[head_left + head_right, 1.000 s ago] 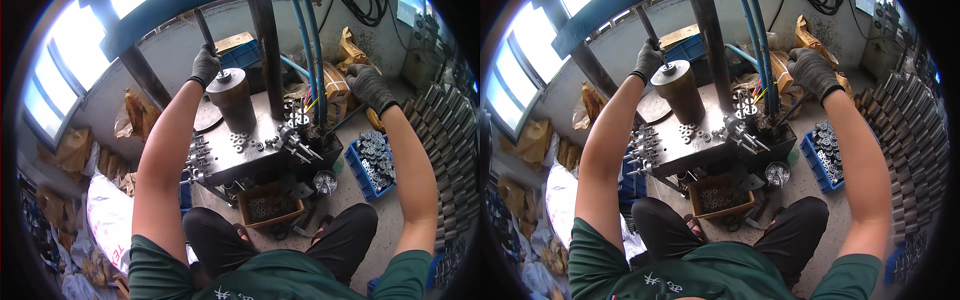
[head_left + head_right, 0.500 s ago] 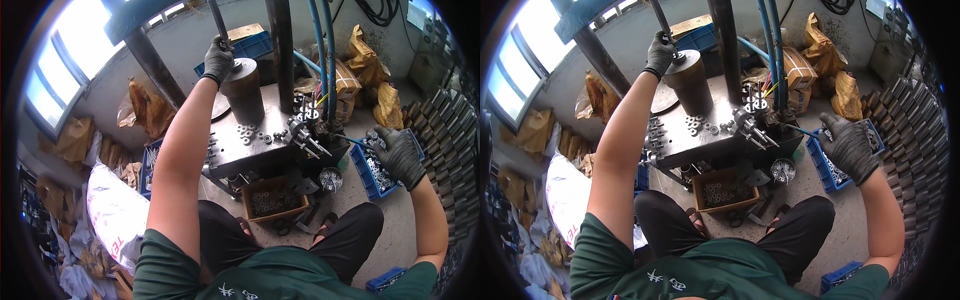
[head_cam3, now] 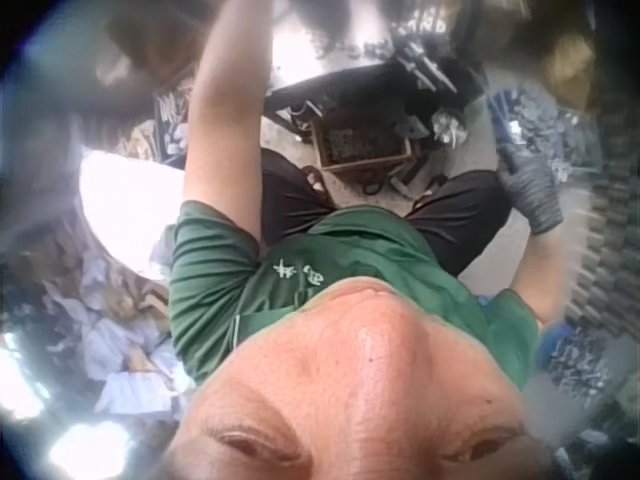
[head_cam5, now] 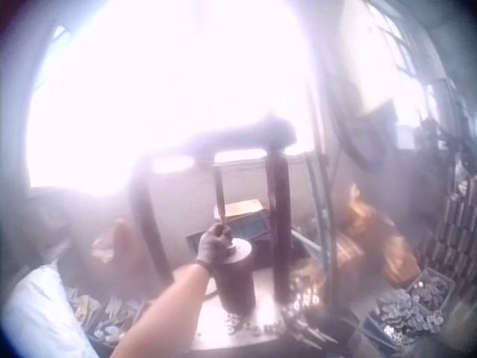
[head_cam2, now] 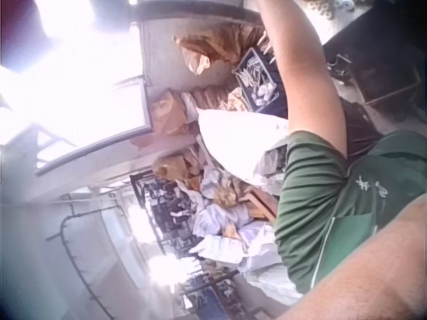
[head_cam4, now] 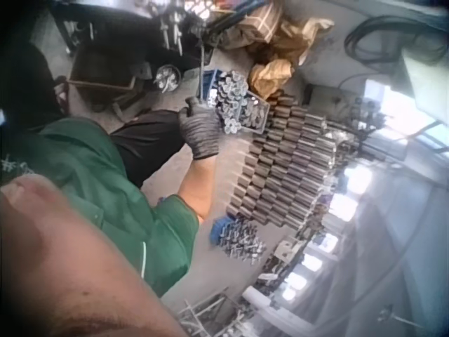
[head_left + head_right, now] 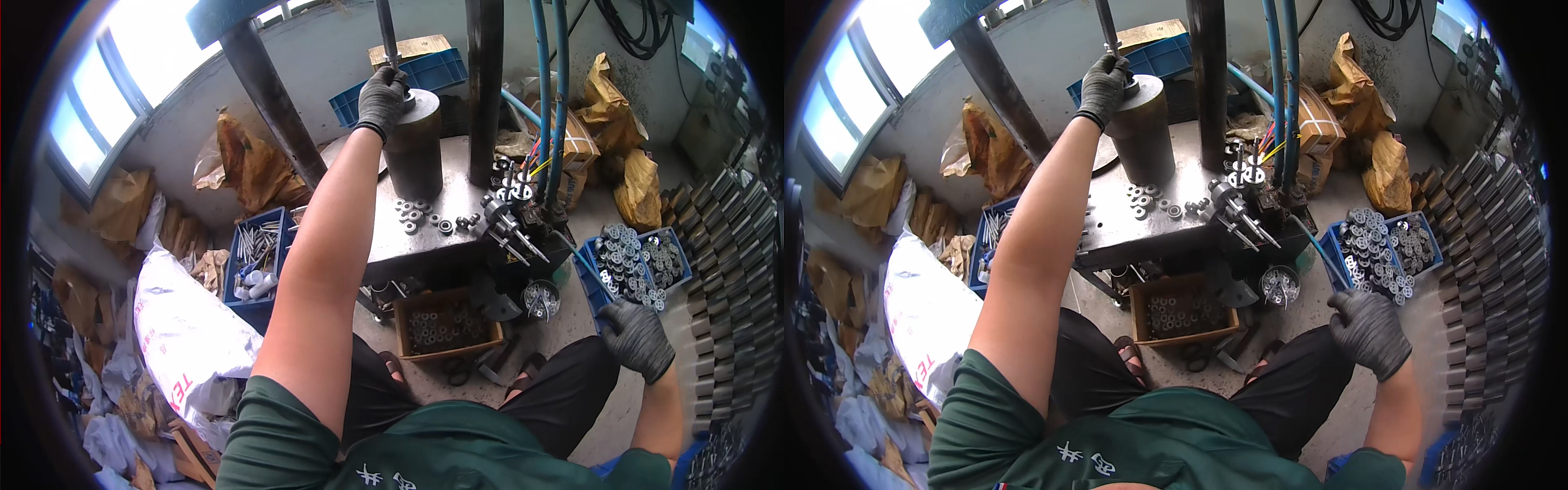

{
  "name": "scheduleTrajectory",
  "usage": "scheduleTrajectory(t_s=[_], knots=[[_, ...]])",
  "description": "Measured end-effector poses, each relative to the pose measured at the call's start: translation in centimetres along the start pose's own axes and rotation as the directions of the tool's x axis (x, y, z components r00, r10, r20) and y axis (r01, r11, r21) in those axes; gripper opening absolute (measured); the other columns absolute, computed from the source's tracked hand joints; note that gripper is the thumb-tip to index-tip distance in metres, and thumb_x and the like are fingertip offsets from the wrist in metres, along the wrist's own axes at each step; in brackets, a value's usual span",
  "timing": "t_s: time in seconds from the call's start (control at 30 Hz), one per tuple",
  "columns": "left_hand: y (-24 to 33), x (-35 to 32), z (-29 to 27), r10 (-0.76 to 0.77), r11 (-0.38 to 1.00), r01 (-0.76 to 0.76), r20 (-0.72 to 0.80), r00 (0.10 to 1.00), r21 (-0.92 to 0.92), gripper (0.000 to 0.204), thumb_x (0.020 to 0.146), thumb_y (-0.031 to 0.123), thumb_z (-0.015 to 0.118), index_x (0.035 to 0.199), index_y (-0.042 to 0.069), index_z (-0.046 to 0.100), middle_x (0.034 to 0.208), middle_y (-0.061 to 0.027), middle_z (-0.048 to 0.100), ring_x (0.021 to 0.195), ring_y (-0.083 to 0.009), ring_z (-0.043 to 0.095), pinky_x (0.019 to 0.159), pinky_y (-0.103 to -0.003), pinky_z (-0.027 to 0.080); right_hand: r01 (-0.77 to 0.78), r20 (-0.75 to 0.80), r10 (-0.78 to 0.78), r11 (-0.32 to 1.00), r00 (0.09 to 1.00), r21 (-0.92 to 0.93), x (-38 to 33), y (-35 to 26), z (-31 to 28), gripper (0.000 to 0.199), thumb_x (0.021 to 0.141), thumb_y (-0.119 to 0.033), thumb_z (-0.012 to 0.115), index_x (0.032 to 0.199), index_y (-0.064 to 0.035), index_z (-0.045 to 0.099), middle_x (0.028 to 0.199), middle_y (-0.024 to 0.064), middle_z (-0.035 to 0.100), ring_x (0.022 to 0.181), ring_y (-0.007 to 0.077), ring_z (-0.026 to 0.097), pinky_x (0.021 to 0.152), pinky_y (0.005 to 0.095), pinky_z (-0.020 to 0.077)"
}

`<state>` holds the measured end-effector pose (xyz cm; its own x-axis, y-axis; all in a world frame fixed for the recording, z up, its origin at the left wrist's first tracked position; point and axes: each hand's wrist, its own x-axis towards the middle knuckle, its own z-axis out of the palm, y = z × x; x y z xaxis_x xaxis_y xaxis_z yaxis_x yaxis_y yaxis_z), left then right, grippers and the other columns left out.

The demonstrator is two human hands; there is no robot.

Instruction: The person is using a manual press machine to assemble or shape metal components.

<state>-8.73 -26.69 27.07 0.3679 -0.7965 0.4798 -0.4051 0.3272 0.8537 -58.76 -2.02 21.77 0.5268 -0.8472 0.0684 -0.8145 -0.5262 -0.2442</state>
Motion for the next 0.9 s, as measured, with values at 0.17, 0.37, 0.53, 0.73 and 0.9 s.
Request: scheduleTrajectory(t_s=[0.17,0.37,0.53,0.73,0.9], knots=[[-0.7,0.7,0.1,0.008,0.998,-0.007,-0.009,1.0,0.068,0.018,0.102,0.02,0.062,0.105,0.004,0.069,0.078,-0.0023,0.064,0.071,-0.0112,0.062,0.067,-0.027,0.056,-0.06,-0.049,0.058,0.997,0.997,-0.041,-2.8,-0.4,2.8,0.012,0.08,-0.015,0.065,0.084,-0.0042,0.068,0.083,0.0185,0.067,0.079,0.0392,0.067,0.073,0.0481,0.0544],[-2.7,2.2,0.0,0.006,0.996,-0.002,-0.044,0.999,0.085,0.025,0.098,0.031,0.063,0.105,0.008,0.073,0.083,-0.0077,0.074,0.078,-0.0198,0.07,0.078,-0.035,0.053,-0.154,-0.192,0.149,0.988,0.97,-0.012,-2.5,-1.3,3.1,0.015,0.081,-0.019,0.07,0.078,-0.0049,0.065,0.079,0.0191,0.065,0.077,0.0396,0.066,0.069,0.0479,0.0526],[-1.9,1.6,0.1,0.029,0.98,-0.019,-0.052,0.998,0.196,0.027,0.098,0.033,0.062,0.106,0.01,0.072,0.088,-0.0091,0.075,0.084,-0.025,0.072,0.08,-0.037,0.053,-0.175,-0.203,0.173,0.985,0.964,0.009,-2.6,-1.3,3.2,0.017,0.082,-0.02,0.07,0.078,-0.0043,0.065,0.078,0.0204,0.064,0.077,0.0406,0.065,0.069,0.0484,0.0523],[-2.3,1.9,-0.2,0.056,0.967,-0.039,-0.059,0.997,0.253,0.027,0.098,0.034,0.062,0.108,0.011,0.072,0.088,-0.0099,0.075,0.085,-0.0269,0.071,0.08,-0.039,0.053,-0.184,-0.21,0.186,0.982,0.96,0.031,-2.6,-1.4,3.2,0.017,0.082,-0.02,0.071,0.078,-0.0041,0.066,0.078,0.0216,0.064,0.077,0.0416,0.065,0.069,0.0493,0.0519],[-2.4,1.7,0.1,0.064,0.971,-0.047,-0.067,0.996,0.235,0.027,0.097,0.034,0.062,0.108,0.011,0.072,0.089,-0.0109,0.074,0.086,-0.0284,0.071,0.08,-0.04,0.053,-0.19,-0.22,0.194,0.981,0.956,0.038,-2.6,-1.5,3.3,0.017,0.082,-0.019,0.071,0.078,-0.0036,0.066,0.078,0.0221,0.064,0.077,0.0422,0.065,0.068,0.049,0.0515]])
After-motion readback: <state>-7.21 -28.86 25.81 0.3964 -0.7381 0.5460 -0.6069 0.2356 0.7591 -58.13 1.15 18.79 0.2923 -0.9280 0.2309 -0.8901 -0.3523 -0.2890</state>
